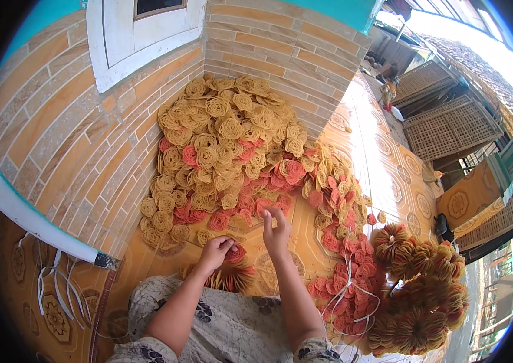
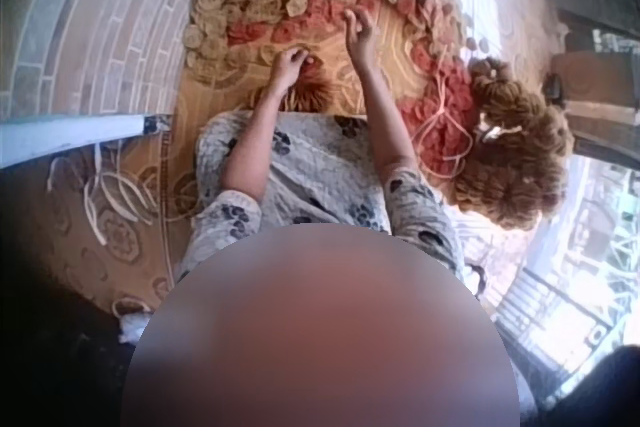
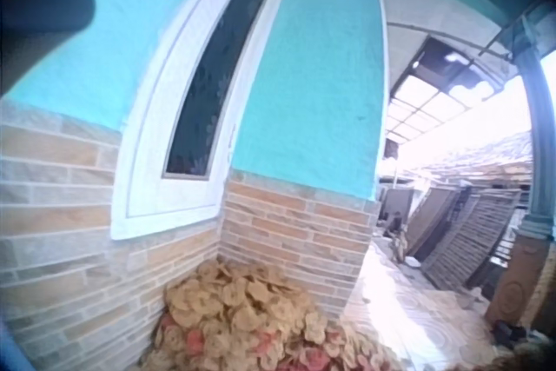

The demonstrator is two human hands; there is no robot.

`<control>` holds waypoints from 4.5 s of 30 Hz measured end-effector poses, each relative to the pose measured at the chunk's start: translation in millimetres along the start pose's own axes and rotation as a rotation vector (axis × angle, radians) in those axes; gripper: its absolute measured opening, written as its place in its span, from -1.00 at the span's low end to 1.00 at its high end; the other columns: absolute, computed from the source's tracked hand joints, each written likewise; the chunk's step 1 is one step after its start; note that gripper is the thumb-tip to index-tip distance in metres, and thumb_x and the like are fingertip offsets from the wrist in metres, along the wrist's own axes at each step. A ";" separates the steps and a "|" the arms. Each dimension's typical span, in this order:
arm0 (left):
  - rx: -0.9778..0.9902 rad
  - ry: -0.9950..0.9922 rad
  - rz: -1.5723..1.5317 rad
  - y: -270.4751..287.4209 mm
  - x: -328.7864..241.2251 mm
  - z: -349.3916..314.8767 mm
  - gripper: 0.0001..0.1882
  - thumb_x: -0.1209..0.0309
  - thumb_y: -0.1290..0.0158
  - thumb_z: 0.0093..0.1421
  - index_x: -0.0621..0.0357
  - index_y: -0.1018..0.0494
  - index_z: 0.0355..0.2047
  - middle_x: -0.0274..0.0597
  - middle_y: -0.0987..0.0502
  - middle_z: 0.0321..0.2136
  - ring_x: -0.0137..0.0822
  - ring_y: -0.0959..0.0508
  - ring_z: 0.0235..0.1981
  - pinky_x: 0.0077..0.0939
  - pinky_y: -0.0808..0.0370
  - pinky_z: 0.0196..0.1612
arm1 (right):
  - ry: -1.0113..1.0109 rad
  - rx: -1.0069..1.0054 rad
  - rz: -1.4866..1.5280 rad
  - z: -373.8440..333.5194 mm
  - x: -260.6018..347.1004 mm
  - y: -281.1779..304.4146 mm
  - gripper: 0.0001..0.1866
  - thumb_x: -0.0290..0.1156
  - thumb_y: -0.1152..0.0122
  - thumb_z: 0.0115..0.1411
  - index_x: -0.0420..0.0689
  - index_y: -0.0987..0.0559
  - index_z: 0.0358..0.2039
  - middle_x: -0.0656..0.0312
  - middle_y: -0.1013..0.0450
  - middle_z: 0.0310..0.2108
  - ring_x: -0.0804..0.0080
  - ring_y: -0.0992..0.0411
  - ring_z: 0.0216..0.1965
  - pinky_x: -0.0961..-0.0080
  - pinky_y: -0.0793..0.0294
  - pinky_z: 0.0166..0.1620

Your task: The person sits on a tiled floor and repeatedly picks up small circular woven items in yellow and red, then threads a white string through them to form a larger decorative cluster. The person continues this process, adding more pieces to the growing bundle.

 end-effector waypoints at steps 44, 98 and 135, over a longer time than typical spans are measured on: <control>0.080 0.113 -0.086 13.3 15.1 10.2 -0.76 0.36 0.02 0.32 0.30 -0.53 -0.25 -0.36 -0.56 -0.48 -0.55 -0.48 -0.42 -0.64 -0.40 -0.25 | -0.505 0.391 0.021 21.1 -59.0 -17.7 -0.72 -0.36 -0.09 0.24 -0.22 -0.49 -0.09 0.13 -0.56 -0.36 0.31 -0.53 -0.43 0.36 -0.48 -0.36; 0.177 -0.153 0.333 -11.1 -19.8 -10.2 -0.76 0.30 -0.05 0.25 0.20 -0.59 -0.26 -0.28 -0.62 -0.49 -0.45 -0.54 -0.50 -0.54 -0.44 -0.36 | -0.632 0.542 0.753 -12.1 1.8 48.3 -0.29 0.10 0.50 0.39 -0.25 -0.34 0.16 0.06 -0.32 0.14 0.24 -0.28 0.09 0.31 -0.17 0.17; 0.125 -0.093 0.239 -14.7 -8.1 -7.6 -0.74 0.24 -0.04 0.25 0.16 -0.59 -0.29 -0.28 -0.62 -0.50 -0.38 -0.57 -0.46 -0.49 -0.44 -0.31 | -0.565 0.397 0.029 -17.5 -26.2 59.1 -0.86 -0.53 -0.17 0.20 -0.33 -0.57 -0.26 0.20 -0.56 -0.38 0.55 -0.50 -0.33 0.60 -0.48 -0.25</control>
Point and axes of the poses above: each hand's wrist, its own z-axis towards the middle knuckle, its own y-axis out of the back of the hand, x = y × z, the point moved 1 cm from there along z, towards the middle knuckle
